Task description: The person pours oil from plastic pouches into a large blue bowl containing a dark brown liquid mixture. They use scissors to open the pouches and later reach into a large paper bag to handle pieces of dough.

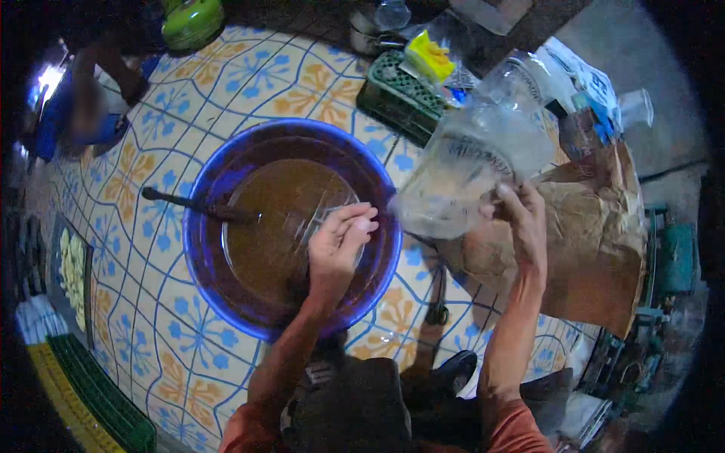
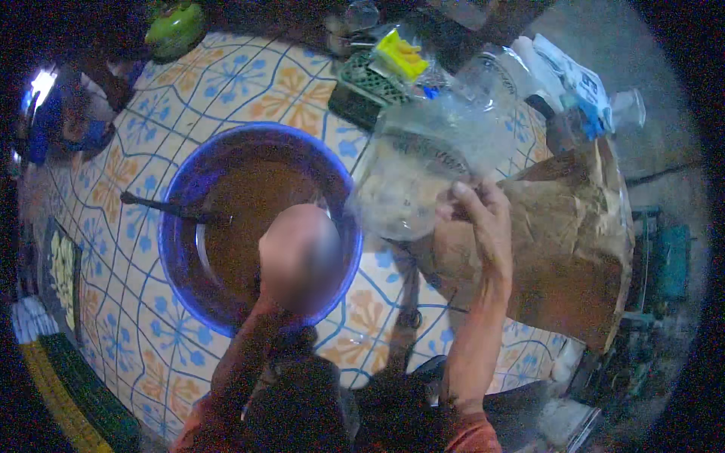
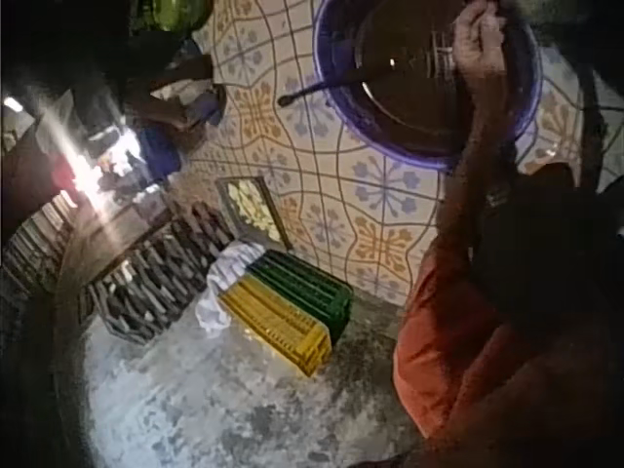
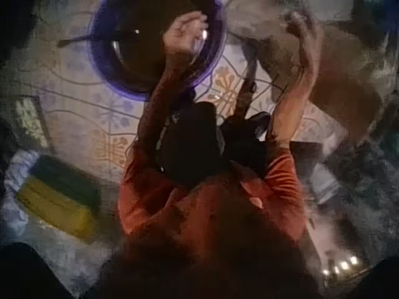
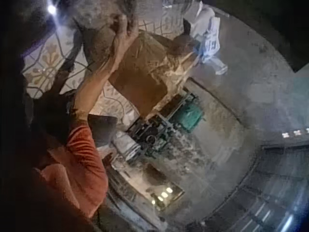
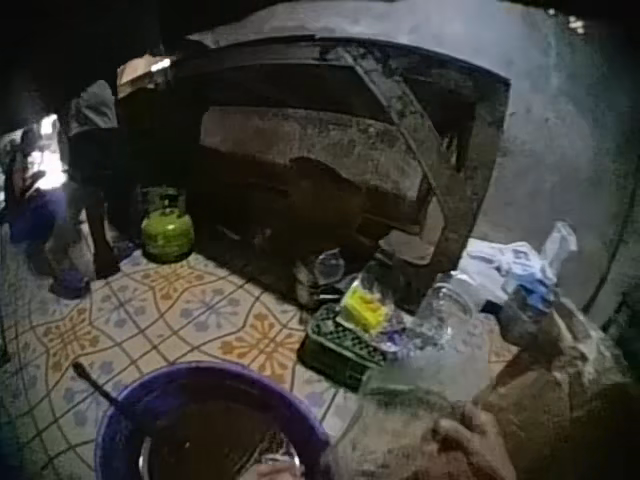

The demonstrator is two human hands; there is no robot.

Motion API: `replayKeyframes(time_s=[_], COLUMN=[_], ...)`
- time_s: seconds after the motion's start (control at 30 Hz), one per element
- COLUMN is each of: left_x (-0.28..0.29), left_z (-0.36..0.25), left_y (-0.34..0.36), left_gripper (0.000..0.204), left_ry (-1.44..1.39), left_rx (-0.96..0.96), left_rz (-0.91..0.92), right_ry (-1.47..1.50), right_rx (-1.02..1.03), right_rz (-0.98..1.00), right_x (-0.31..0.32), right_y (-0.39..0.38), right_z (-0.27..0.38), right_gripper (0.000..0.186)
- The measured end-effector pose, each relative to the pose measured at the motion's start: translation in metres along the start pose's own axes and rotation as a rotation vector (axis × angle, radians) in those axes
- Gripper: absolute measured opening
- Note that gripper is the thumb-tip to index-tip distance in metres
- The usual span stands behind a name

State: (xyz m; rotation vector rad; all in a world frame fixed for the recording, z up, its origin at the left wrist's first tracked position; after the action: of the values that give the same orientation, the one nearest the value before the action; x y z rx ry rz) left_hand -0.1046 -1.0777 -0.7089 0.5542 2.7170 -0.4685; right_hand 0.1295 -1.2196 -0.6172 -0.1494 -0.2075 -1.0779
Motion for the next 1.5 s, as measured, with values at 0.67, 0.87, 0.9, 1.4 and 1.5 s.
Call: replayKeyframes(time_s=[0.67, 0.87, 0.9, 1.4, 1.5], left_x=[0.042, 0.036, 0.034, 0.035, 0.032], left_z=[0.028, 0.040, 0.042, 0.035, 0.034], left_y=[-0.007, 0.001, 0.002, 0.002, -0.001], left_gripper=[0.020, 0.021, 0.022, 0.021, 0.020], left_ry=[0.242, 0.179, 0.155, 0.239, 0.227], left_rx=[0.067, 0.168, 0.169, 0.159, 0.165], left_rz=[-0.067, -0.092, -0.087, -0.100, -0.095], right_ry=[0.384, 0.446, 0.415, 0.222, 0.223], right_rx=[0.328, 0.356, 0.327, 0.083, 0.088], right_rz=[-0.517, -0.550, -0.522, -0.615, -0.670], right_x=[0.026, 0.027, 0.020, -0.002, 0.002], right_y=[0.232, 0.256, 0.259, 0.238, 0.239], right_z=[-0.034, -0.042, -0.048, -0.078, -0.083], right_gripper=[0.022, 0.027, 0.028, 0.067, 0.069])
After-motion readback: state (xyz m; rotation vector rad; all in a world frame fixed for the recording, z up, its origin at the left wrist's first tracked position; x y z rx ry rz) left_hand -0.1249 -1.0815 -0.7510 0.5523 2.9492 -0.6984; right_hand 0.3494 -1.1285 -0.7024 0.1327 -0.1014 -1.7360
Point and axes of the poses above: each hand's wrist, its own y-axis towards the middle knuckle, its own x-axis out of the back of the hand, z = x × y, the point moved 3 cm from there along y, towards the middle knuckle, and after that the axes turned 13 degrees about -z, right-handed, at the moved point
